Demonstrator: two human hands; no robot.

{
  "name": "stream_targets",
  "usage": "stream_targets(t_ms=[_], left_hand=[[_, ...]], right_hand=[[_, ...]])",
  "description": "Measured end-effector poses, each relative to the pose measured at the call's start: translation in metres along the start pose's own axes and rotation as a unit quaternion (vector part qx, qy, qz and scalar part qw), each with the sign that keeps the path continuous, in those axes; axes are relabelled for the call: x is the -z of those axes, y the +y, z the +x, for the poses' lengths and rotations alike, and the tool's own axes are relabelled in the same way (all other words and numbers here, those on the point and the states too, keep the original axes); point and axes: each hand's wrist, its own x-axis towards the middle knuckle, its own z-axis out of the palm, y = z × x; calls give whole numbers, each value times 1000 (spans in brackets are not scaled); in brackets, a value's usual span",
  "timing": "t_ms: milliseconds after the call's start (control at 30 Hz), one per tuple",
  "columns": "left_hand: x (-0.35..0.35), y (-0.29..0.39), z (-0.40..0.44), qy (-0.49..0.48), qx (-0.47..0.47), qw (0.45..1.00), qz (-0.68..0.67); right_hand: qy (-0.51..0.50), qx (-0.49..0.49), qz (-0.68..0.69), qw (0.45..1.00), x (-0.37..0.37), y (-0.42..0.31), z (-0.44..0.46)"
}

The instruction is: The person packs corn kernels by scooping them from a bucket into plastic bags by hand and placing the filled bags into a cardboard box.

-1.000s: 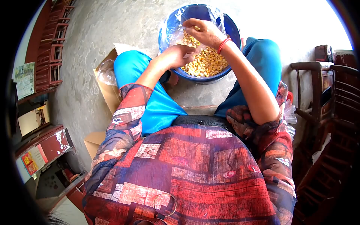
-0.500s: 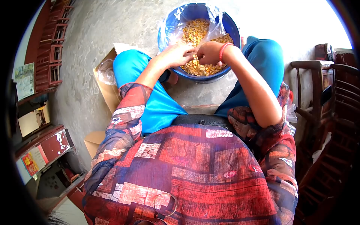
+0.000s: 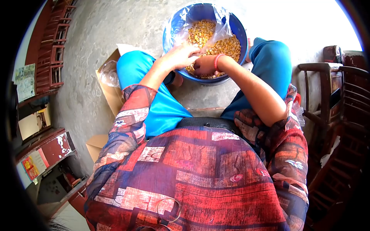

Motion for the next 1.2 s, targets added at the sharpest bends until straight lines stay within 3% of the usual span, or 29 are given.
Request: stream_targets(t_ms=[67,167,333,433,500,600,667,700,800,933,1000,1033,1133,1200], left_hand=[[0,-2,2,5,-4,1000,6],[3,1,2,-1,-5,1000,12],[1,-1,3,-21,4,1000,14],[3,2,3,-15,39,999,26],[14,14,-1,-65,131,989,-28],[10,10,-3,-50,85,995,-20],[6,6,-1,-50,78,995,-27],[5,6,-1,-49,71,996,-33],[5,5,-1,-47,68,996,-38],[4,5,-1,-36,57,997,-28],[9,9,-2,-57,73,995,-26],[9,9,-2,-57,73,995,-26],[8,8,0,-41,32,999,-16],[4,6,1,-12,9,1000,6]], right_hand=[[-19,13,5,1000,13,-8,-11],[-25,-32,155,987,23,-6,-20],[-12,-9,211,977,41,-14,-41],[42,62,318,945,51,-17,-48],[86,90,340,932,57,-21,-53],[145,124,391,901,64,-13,-48],[276,204,376,861,66,-12,-43],[302,224,320,870,68,-10,-42],[372,238,201,874,68,-5,-41],[398,256,164,866,72,-5,-45],[192,141,224,945,74,-18,-68],[138,141,202,959,70,-20,-69],[49,5,106,993,52,-21,-59],[100,13,-126,987,35,12,-32]])
